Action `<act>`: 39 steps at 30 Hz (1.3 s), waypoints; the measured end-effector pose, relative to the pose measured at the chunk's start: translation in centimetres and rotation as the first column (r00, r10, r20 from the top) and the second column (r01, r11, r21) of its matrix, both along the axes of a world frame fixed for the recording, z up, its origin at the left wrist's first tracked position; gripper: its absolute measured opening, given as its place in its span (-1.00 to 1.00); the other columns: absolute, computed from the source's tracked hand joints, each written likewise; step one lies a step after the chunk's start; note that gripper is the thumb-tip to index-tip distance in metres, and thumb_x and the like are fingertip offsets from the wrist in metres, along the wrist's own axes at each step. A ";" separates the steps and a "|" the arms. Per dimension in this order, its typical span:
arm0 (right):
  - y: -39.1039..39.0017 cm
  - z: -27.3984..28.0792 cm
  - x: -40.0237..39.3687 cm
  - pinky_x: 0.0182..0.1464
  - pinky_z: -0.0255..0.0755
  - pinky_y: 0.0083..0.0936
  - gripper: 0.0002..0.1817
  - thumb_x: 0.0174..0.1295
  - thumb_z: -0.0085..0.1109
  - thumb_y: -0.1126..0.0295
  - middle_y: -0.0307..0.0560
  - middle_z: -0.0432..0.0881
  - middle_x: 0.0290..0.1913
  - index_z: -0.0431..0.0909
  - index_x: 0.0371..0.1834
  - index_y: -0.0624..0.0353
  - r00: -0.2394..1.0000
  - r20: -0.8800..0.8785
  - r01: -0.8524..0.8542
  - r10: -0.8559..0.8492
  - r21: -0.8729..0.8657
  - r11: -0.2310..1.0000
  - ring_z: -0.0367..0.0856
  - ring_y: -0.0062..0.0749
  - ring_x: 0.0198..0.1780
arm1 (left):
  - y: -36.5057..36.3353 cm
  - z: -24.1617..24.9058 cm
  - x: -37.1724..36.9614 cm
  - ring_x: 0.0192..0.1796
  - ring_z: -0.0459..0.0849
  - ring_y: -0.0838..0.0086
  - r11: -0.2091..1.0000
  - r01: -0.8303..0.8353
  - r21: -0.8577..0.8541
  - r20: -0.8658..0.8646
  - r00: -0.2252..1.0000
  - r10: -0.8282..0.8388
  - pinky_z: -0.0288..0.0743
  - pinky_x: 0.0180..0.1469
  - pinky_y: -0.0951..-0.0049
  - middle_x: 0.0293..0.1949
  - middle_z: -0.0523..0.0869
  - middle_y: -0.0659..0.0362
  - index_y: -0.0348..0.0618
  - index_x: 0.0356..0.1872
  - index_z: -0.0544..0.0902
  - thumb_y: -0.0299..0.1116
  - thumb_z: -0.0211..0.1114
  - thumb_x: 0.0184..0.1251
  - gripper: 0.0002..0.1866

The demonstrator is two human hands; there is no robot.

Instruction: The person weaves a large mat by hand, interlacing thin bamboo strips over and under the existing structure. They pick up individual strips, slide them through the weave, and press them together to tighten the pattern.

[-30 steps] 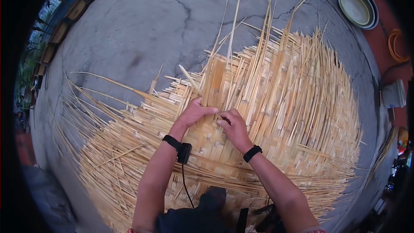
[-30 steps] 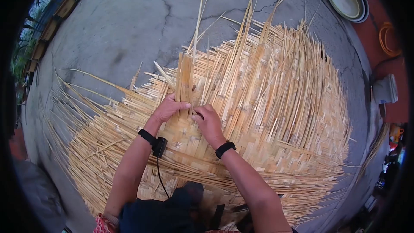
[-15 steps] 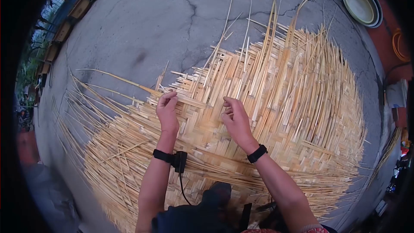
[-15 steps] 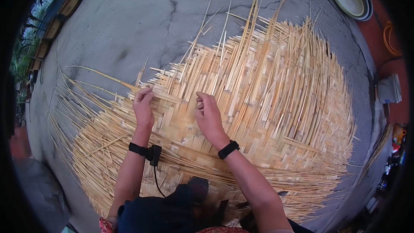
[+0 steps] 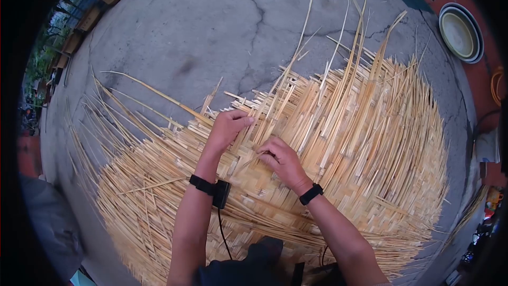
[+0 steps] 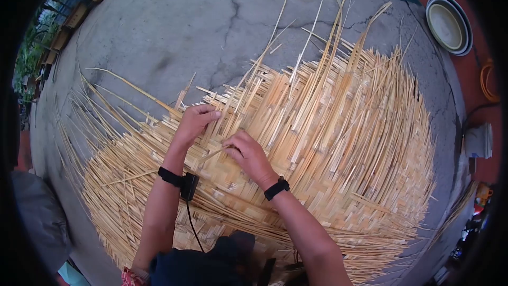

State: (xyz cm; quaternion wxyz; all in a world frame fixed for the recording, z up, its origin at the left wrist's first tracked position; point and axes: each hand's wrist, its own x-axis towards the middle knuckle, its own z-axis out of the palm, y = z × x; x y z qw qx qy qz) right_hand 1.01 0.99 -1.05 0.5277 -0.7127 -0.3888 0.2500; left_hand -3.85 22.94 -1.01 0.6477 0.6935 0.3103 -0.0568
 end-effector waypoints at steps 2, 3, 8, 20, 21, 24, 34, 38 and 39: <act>0.2 -0.5 -0.2 0.02 0.49 -0.32 -0.86 0.34 0.32 0.43 -0.05 0.54 -0.17 0.63 -0.09 0.14 0.999 -0.020 0.038 -0.038 0.030 0.999 0.58 -0.10 -0.08 | 0.0 -2.3 0.1 -0.25 0.67 0.44 0.974 -0.136 0.182 0.198 0.975 0.100 0.55 -0.16 0.39 -0.28 0.72 0.14 -0.37 -0.12 0.76 -0.38 0.52 0.25 -0.72; 0.3 -0.7 -0.3 0.02 0.49 -0.32 -0.86 0.34 0.32 0.43 -0.05 0.54 -0.17 0.63 -0.09 0.14 0.999 -0.026 0.042 -0.041 0.032 0.999 0.58 -0.10 -0.08 | -0.4 -2.1 0.4 -0.25 0.67 0.44 0.974 -0.132 0.185 0.192 0.977 0.096 0.55 -0.16 0.39 -0.28 0.72 0.14 -0.37 -0.12 0.76 -0.38 0.52 0.25 -0.72; 0.4 -0.3 -0.5 0.01 0.49 -0.29 -0.86 0.33 0.32 0.43 -0.04 0.55 -0.16 0.63 -0.08 0.13 0.996 -0.054 0.067 -0.066 0.022 0.998 0.60 -0.08 -0.08 | -0.7 -3.2 1.4 -0.11 0.65 -0.01 0.743 0.109 0.660 0.059 0.979 -0.196 0.54 -0.04 0.16 -0.25 0.63 -0.09 -0.26 -0.19 0.77 -0.58 0.33 0.15 -0.80; 0.0 1.1 -0.1 0.05 0.53 -0.29 -0.82 0.36 0.27 0.48 -0.04 0.57 -0.10 0.61 0.00 0.13 0.990 0.137 -0.036 0.035 0.004 0.999 0.62 -0.06 -0.02 | -0.8 2.2 1.8 -0.23 0.72 0.33 0.911 0.306 0.278 -0.098 0.952 -0.290 0.56 -0.12 0.32 -0.31 0.73 -0.03 -0.38 -0.09 0.69 -0.52 0.15 0.25 -0.74; -0.1 1.3 -0.1 0.05 0.53 -0.29 -0.82 0.36 0.27 0.48 -0.04 0.57 -0.10 0.61 0.00 0.13 0.989 0.142 -0.041 0.040 0.000 0.999 0.62 -0.06 -0.02 | -0.5 2.1 2.0 -0.23 0.72 0.33 0.913 0.300 0.277 -0.092 0.954 -0.286 0.56 -0.12 0.32 -0.31 0.73 -0.03 -0.38 -0.09 0.69 -0.52 0.15 0.25 -0.74; -0.4 1.6 -0.1 0.07 0.53 -0.29 -0.82 0.38 0.26 0.47 -0.04 0.57 -0.09 0.61 0.01 0.13 0.985 0.161 -0.055 0.055 -0.004 0.998 0.63 -0.07 0.00 | 0.8 1.7 1.7 -0.24 0.63 0.59 0.932 0.352 0.084 -0.073 0.935 -0.347 0.52 -0.15 0.47 -0.30 0.73 0.22 -0.36 -0.04 0.67 -0.56 0.28 0.23 -0.74; 0.8 0.7 -0.4 -0.10 0.54 -0.29 -0.85 0.35 0.34 0.40 -0.04 0.56 -0.19 0.66 -0.07 0.13 0.991 0.104 0.093 -0.087 -0.057 0.994 0.65 -0.07 -0.16 | -0.6 0.0 1.8 -0.13 0.68 0.56 0.939 0.305 0.161 0.000 0.951 -0.309 0.55 -0.06 0.48 -0.26 0.76 0.18 -0.30 -0.04 0.68 -0.61 0.34 0.24 -0.75; 1.5 0.4 -0.3 -0.19 0.51 -0.26 -0.88 0.31 0.37 0.37 -0.02 0.54 -0.29 0.68 -0.17 0.13 0.982 0.084 0.173 -0.169 -0.051 0.984 0.63 -0.06 -0.26 | 0.8 -1.3 1.5 -0.01 0.64 0.58 0.898 0.410 -0.160 0.198 0.905 -0.378 0.53 0.07 0.49 0.01 0.74 0.21 -0.22 0.39 0.53 -0.63 0.35 0.27 -0.39; 1.5 0.5 -0.2 -0.19 0.51 -0.26 -0.88 0.31 0.37 0.37 -0.02 0.54 -0.29 0.68 -0.17 0.13 0.982 0.086 0.173 -0.168 -0.052 0.984 0.63 -0.06 -0.26 | 1.0 -0.9 1.2 0.03 0.61 0.59 0.868 0.410 -0.282 0.240 0.906 -0.350 0.51 0.11 0.49 0.07 0.72 0.20 -0.17 0.50 0.42 -0.65 0.33 0.28 -0.30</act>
